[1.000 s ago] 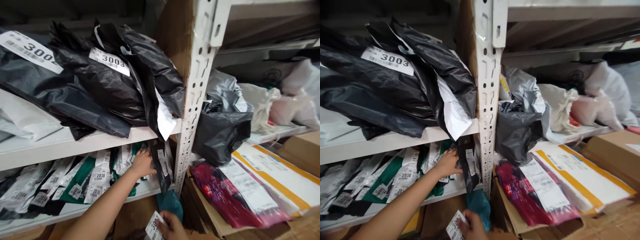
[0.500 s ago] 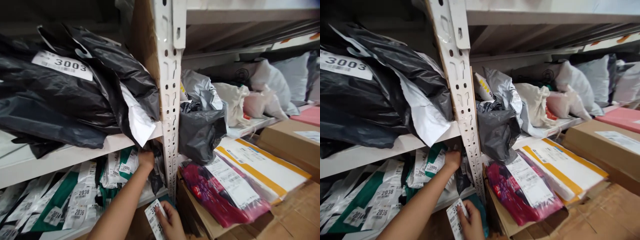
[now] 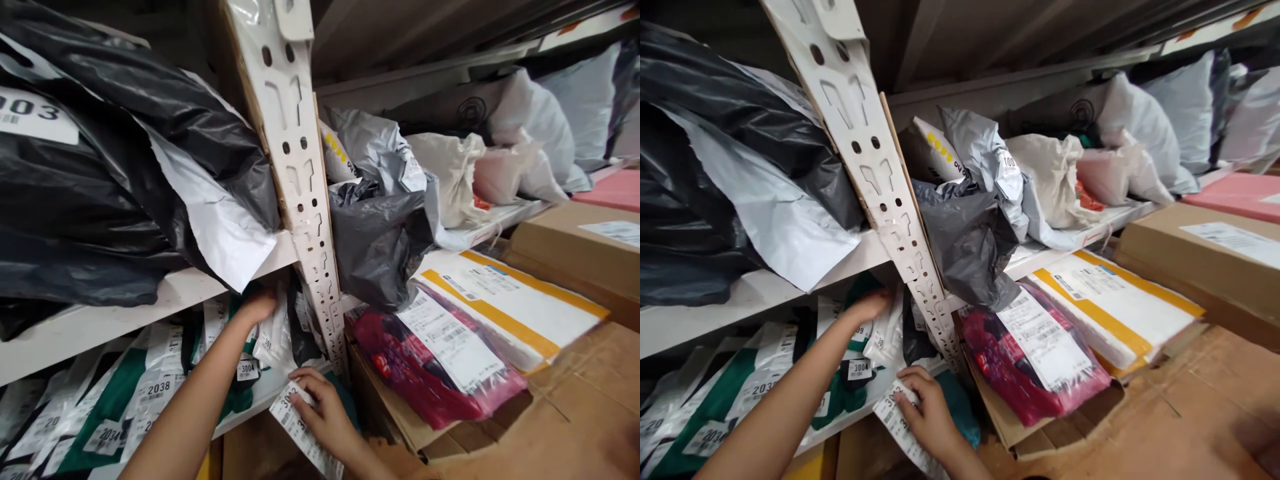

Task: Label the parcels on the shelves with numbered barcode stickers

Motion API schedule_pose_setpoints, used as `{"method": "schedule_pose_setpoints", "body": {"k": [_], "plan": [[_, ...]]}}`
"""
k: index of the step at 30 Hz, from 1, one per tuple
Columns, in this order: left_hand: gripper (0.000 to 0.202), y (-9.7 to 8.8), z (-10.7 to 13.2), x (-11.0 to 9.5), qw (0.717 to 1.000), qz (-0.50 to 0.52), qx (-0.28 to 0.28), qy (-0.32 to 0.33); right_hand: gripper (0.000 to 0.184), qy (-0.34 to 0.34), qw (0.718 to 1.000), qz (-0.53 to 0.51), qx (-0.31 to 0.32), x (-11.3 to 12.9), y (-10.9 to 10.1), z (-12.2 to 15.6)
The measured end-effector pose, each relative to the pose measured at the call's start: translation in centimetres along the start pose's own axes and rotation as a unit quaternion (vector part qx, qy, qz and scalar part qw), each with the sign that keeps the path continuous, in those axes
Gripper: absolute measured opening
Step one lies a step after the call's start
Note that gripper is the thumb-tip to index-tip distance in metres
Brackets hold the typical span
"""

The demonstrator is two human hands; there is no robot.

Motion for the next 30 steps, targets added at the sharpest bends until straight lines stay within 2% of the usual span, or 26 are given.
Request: {"method": "schedule_pose_setpoints", "body": {"k": [2,4,7,10,13,15,18,21,24,30], "plan": [[0.027,0.2,1.1,0.9,0.997,-0.053,0.015,0.045,0.016,0.005,0.999,-0.037,0.019,0.3,0.6,-0.7],[0.038,1.0,1.8,1.3,0.993,-0.088,0.029,0.076,0.017,0.016,0.998,-0.066,0.011,0.2,1.1,-1.1],[0.047,2.1,2.0,0.8,0.987,-0.131,0.04,0.08,0.018,0.015,0.998,-0.057,-0.015,-0.1,1.4,-1.0],[0.045,2.5,1.8,-0.6,0.982,-0.162,0.051,0.08,0.018,-0.003,0.999,-0.027,-0.034,-0.4,1.1,-0.9],[0.041,2.3,1.4,-1.7,0.979,-0.173,0.041,0.104,0.019,-0.006,1.0,-0.019,-0.011,-0.8,1.0,-0.9],[0.044,2.2,1.1,-1.7,0.977,-0.168,0.038,0.127,0.02,0.002,1.0,-0.023,-0.003,-1.3,1.3,-1.0],[0.034,2.5,0.8,-0.7,0.975,-0.164,0.045,0.142,0.023,0.023,0.998,-0.056,-0.024,-2.2,1.9,-1.2],[0.031,3.1,0.8,0.8,0.975,-0.171,0.016,0.139,0.025,0.043,0.994,-0.093,-0.034,-2.9,2.3,-1.4],[0.047,3.6,1.1,2.1,0.978,-0.16,-0.034,0.13,0.027,0.047,0.992,-0.105,-0.041,-3.3,2.3,-1.5],[0.052,4.5,1.3,3.3,0.983,-0.117,-0.111,0.091,0.028,0.04,0.993,-0.101,-0.049,-4.1,2.1,-1.7]]}}
Point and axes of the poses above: each hand's wrist, its own z-axis away from the middle knuckle, its own y-axis out of the palm, x = y × z, the point moved 1 cm from there along -z, towards the middle knuckle, and after that the axes turned 3 degrees about -z, right-handed, at the moved point
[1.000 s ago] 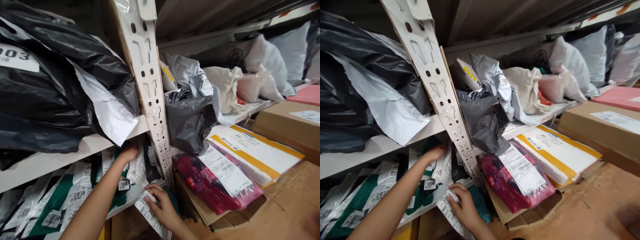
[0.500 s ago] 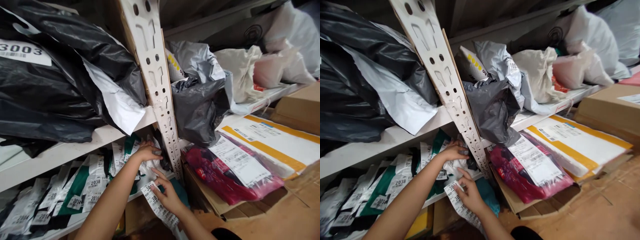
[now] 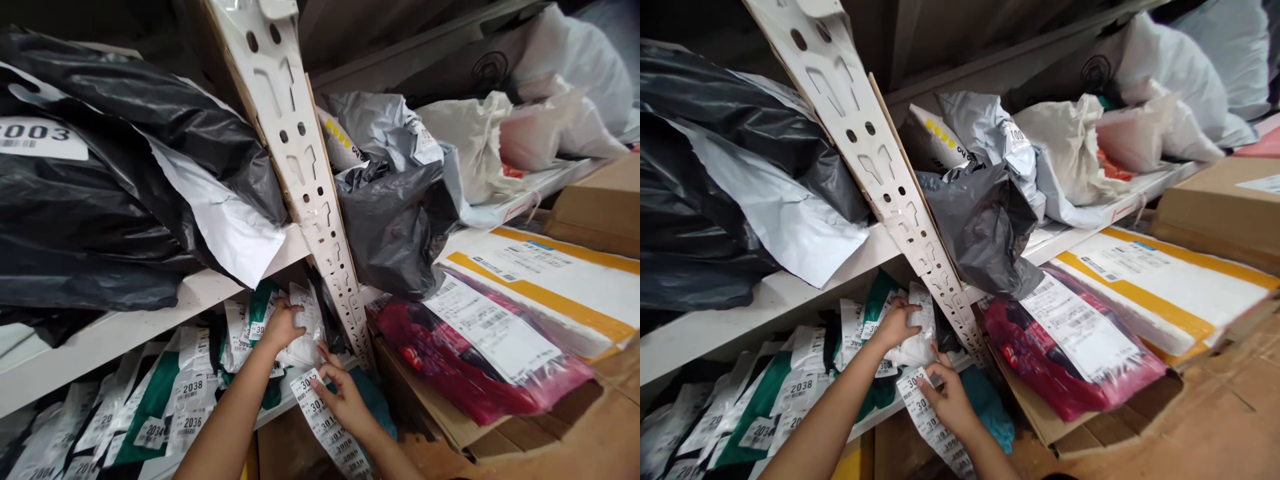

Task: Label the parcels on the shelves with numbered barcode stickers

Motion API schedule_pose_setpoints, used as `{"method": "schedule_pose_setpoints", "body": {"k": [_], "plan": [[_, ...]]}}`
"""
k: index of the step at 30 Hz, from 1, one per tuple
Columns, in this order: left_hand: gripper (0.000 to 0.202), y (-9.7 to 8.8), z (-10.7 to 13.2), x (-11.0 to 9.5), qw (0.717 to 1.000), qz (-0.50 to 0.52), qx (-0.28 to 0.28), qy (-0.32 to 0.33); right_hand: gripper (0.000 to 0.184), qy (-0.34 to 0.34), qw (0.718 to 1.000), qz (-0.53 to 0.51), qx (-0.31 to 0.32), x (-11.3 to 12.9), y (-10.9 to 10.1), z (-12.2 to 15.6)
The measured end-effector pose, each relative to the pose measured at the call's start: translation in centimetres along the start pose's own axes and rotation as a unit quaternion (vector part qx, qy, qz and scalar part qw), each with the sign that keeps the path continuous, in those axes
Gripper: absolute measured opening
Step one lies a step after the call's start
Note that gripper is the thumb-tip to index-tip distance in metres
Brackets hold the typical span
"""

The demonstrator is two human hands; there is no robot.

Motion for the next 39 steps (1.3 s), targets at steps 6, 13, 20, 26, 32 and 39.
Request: {"method": "schedule_pose_setpoints", "body": {"k": [6,13,20,26,32,39], "plan": [[0.05,0.5,0.3,0.1,1.0,0.004,-0.02,-0.003,0.028,0.001,1.0,-0.005,-0.002,-0.1,0.0,0.0],[0.045,-0.1,0.9,-0.7,0.998,-0.035,-0.026,0.049,0.03,0.002,0.999,-0.04,-0.034,-0.1,0.4,-0.4],[0.03,0.0,-0.1,-1.0,0.969,-0.012,0.099,0.227,0.034,0.022,0.987,-0.142,-0.079,0.2,0.8,-0.7],[0.02,-0.4,0.0,-1.4,0.973,0.007,0.1,0.207,0.033,0.059,0.97,-0.207,-0.111,-0.2,1.4,-0.7],[0.009,-1.2,0.5,-1.6,0.969,0.078,0.124,0.198,0.031,0.062,0.963,-0.231,-0.126,-0.3,1.7,-0.8],[0.007,-1.2,0.0,-1.2,0.963,0.108,0.16,0.191,0.04,0.1,0.945,-0.255,-0.178,-2.3,2.3,-1.7]]}}
Point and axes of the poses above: each hand's wrist, its own z-axis away from the middle knuckle, its own y-axis out of the palm, x = y × z, the point moved 1 cm from there along -z, towards the middle knuckle, and after that the axes turned 3 degrees about -z, right-handed, at the moved point
